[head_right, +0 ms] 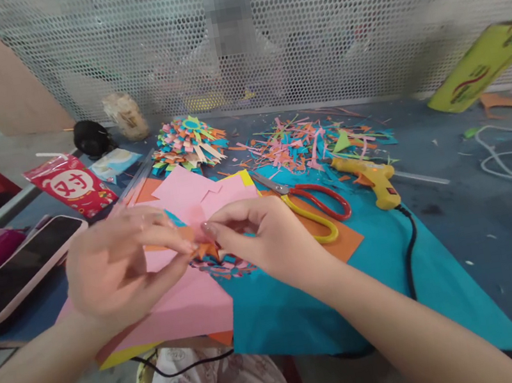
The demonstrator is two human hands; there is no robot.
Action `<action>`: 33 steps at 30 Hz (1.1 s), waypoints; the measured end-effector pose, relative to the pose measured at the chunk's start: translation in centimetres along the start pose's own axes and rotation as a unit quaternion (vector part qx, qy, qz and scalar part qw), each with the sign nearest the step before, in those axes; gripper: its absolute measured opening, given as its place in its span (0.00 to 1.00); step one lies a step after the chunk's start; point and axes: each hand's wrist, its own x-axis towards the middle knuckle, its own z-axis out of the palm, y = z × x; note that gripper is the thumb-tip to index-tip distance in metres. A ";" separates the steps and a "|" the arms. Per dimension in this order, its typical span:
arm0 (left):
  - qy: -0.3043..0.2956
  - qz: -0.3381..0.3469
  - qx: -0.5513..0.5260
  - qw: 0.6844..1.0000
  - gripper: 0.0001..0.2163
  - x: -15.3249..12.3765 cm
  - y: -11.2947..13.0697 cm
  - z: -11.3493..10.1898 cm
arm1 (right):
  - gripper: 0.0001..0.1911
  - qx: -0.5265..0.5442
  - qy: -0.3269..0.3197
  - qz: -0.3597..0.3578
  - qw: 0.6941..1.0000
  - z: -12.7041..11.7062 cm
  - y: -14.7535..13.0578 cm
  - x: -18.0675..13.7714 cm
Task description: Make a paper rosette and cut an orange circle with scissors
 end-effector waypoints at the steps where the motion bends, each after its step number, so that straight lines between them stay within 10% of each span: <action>1: -0.017 0.030 0.031 0.999 0.08 0.0 0.1 -0.1 | 0.09 -0.005 0.012 0.002 1.000 0.0 0.0 0.0; 6: -0.033 0.143 0.133 0.980 0.06 -0.1 0.1 -0.2 | 0.08 -0.015 0.039 -0.003 0.999 0.2 -0.3 -0.1; 33: -0.135 0.129 0.092 0.978 0.09 -1.0 0.0 -0.8 | 0.12 -0.098 0.039 -0.010 0.994 0.3 -0.2 -0.2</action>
